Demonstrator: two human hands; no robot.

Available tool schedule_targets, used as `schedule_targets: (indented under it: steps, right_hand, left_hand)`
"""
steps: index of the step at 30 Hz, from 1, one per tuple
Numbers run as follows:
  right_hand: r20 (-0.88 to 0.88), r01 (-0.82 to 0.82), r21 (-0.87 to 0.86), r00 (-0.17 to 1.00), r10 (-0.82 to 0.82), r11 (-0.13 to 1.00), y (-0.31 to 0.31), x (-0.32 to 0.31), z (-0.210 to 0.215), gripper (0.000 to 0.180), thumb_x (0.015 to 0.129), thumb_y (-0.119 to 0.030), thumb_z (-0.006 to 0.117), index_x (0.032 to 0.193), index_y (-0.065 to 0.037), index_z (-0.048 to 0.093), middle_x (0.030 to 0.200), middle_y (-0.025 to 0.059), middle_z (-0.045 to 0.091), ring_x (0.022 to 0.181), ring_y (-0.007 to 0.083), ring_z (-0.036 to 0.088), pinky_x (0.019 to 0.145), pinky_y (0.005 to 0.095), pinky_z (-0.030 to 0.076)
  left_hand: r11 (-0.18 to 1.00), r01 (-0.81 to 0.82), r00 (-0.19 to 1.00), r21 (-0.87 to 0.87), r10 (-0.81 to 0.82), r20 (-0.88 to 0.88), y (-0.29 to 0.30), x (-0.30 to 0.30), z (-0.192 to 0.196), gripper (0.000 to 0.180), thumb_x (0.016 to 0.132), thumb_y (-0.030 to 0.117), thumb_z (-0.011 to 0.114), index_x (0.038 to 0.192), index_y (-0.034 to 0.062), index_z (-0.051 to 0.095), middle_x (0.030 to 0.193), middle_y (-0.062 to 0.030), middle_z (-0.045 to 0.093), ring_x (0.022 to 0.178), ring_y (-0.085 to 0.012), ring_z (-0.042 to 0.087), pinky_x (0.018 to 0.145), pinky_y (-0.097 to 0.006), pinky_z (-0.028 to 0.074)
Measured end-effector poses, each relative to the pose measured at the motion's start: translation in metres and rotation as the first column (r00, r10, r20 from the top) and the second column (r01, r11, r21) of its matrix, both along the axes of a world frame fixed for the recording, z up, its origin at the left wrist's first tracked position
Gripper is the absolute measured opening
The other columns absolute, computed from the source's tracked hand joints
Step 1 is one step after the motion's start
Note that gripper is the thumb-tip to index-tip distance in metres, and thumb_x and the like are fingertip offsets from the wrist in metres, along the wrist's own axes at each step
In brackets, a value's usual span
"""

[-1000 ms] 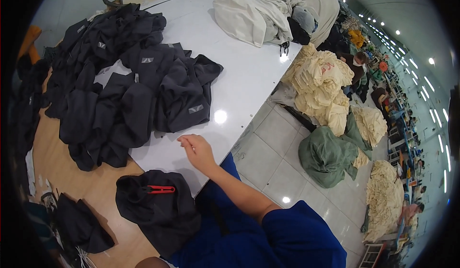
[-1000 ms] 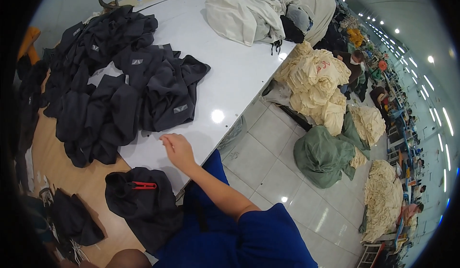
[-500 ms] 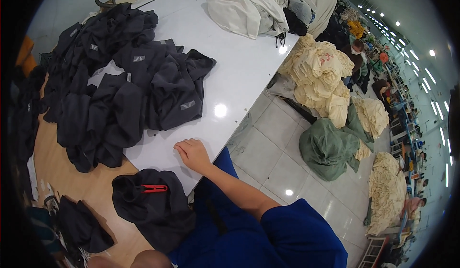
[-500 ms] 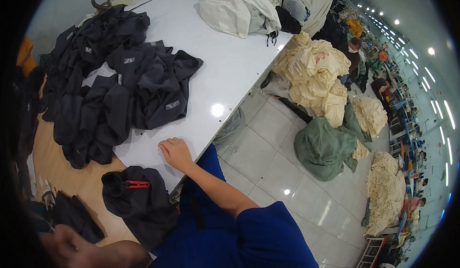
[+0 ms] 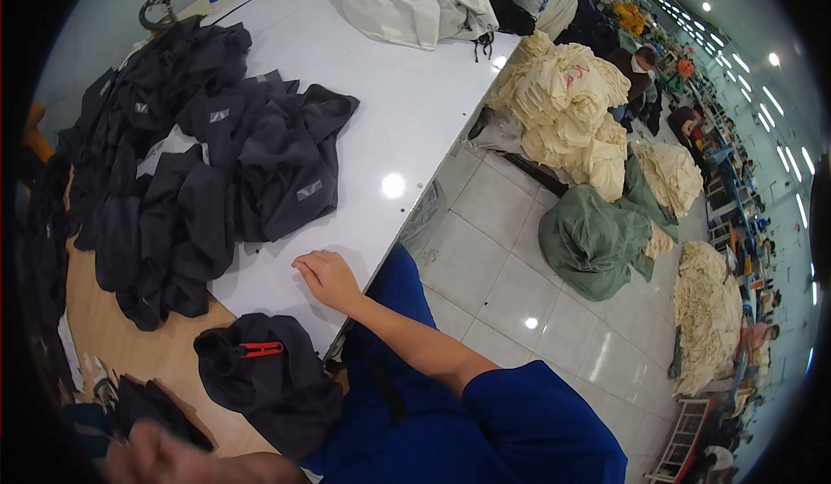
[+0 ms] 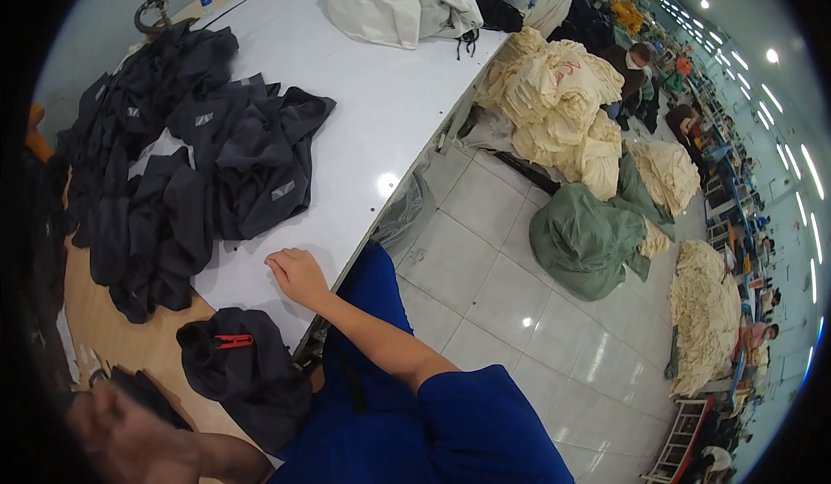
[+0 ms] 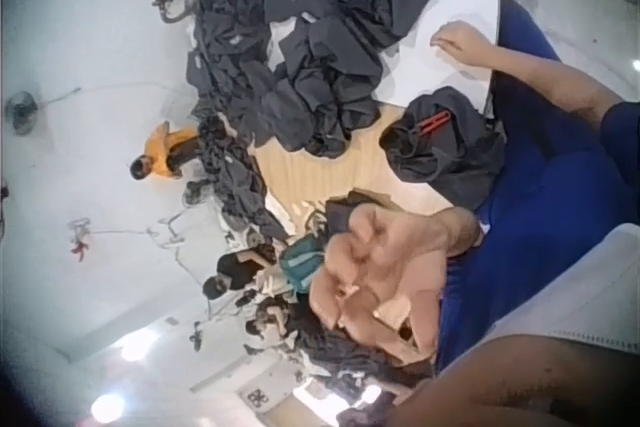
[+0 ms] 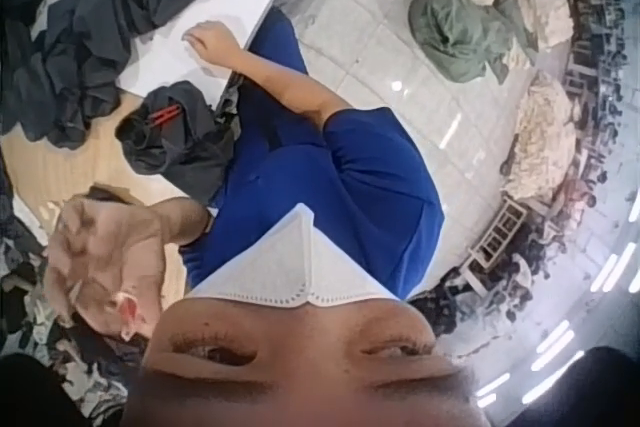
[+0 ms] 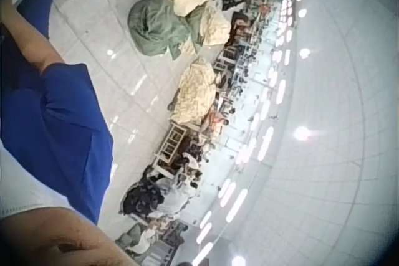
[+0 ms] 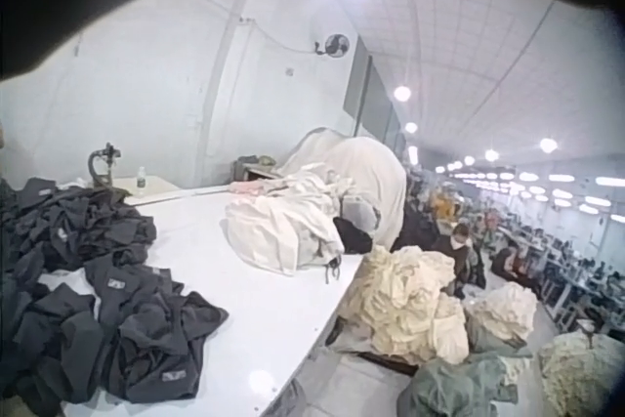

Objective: Trimming excess threads from a dark grey garment using small scissors in a factory setting.

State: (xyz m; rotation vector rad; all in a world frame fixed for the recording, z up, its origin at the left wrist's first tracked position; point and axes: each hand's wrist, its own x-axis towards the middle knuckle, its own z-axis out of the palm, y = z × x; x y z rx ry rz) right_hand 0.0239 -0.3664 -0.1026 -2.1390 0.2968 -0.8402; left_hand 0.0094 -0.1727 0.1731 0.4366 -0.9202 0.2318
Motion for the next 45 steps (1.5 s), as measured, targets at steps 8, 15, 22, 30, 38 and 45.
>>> schedule_targets:
  steps: [8,15,22,30,38,45]
  right_hand:
    - [0.149,0.077,0.414,0.977,-0.151,0.907,0.002,-0.004,0.001,0.016,0.091,-0.008,0.052,0.101,-0.003,0.064,0.085,0.0118,0.062,0.073,0.0218,0.06,0.068,0.029,0.047]
    - [0.064,0.042,0.125,0.997,-0.051,0.991,-0.028,-0.041,0.0,0.016,0.085,-0.004,0.058,0.1,-0.004,0.063,0.079,0.01,0.059,0.07,0.0258,0.058,0.066,0.0325,0.048]
    - [0.143,0.089,-0.224,0.988,-0.058,0.97,-0.022,-0.043,-0.009,0.017,0.074,-0.014,0.065,0.091,-0.012,0.063,0.071,0.0005,0.055,0.064,0.0178,0.054,0.059,0.0305,0.041]
    - [0.167,0.053,-0.166,0.986,-0.025,0.985,-0.027,-0.043,-0.013,0.023,0.067,-0.008,0.067,0.089,-0.01,0.065,0.071,0.0024,0.057,0.06,0.0202,0.055,0.055,0.0321,0.042]
    - [0.195,0.045,-0.212,0.981,-0.003,0.976,-0.023,-0.036,-0.011,0.022,0.069,-0.005,0.067,0.091,-0.01,0.066,0.069,0.0036,0.058,0.06,0.0214,0.055,0.055,0.0333,0.041]
    - [0.156,0.092,-0.209,0.986,-0.059,0.974,-0.022,-0.037,-0.008,0.014,0.075,-0.005,0.066,0.089,-0.008,0.064,0.066,0.0043,0.057,0.06,0.0219,0.055,0.057,0.0333,0.04]
  left_hand:
    - [0.643,-0.018,0.857,0.766,0.405,-0.32,-0.02,0.016,-0.165,0.025,0.077,-0.006,0.061,0.073,0.0074,0.04,0.071,-0.006,0.051,0.063,-0.0124,0.046,0.059,-0.023,0.04]
    - [0.021,-0.082,0.968,0.996,0.239,0.075,-0.044,-0.005,-0.213,0.011,0.082,-0.002,0.061,0.078,0.0028,0.052,0.07,-0.0081,0.054,0.062,-0.0168,0.053,0.056,-0.027,0.041]
    - [-0.296,-0.548,0.815,0.782,0.023,0.579,-0.024,0.0,-0.271,0.026,0.074,0.023,0.075,0.081,0.0076,0.055,0.086,-0.0099,0.06,0.08,-0.0289,0.057,0.076,-0.042,0.042]
    - [-0.389,-0.752,0.616,0.533,-0.126,0.778,-0.054,0.001,-0.254,0.07,0.072,0.044,0.072,0.127,0.0066,0.052,0.135,-0.0183,0.046,0.122,-0.0353,0.045,0.096,-0.046,0.034]
    - [-0.372,-0.727,0.639,0.578,-0.058,0.767,-0.05,0.006,-0.252,0.067,0.07,0.041,0.074,0.127,0.0109,0.055,0.134,-0.0141,0.049,0.122,-0.032,0.046,0.097,-0.042,0.034]
    - [-0.323,-0.709,0.671,0.627,-0.037,0.74,-0.047,0.002,-0.254,0.068,0.073,0.044,0.071,0.129,0.0103,0.053,0.137,-0.0135,0.046,0.126,-0.031,0.042,0.098,-0.042,0.032]
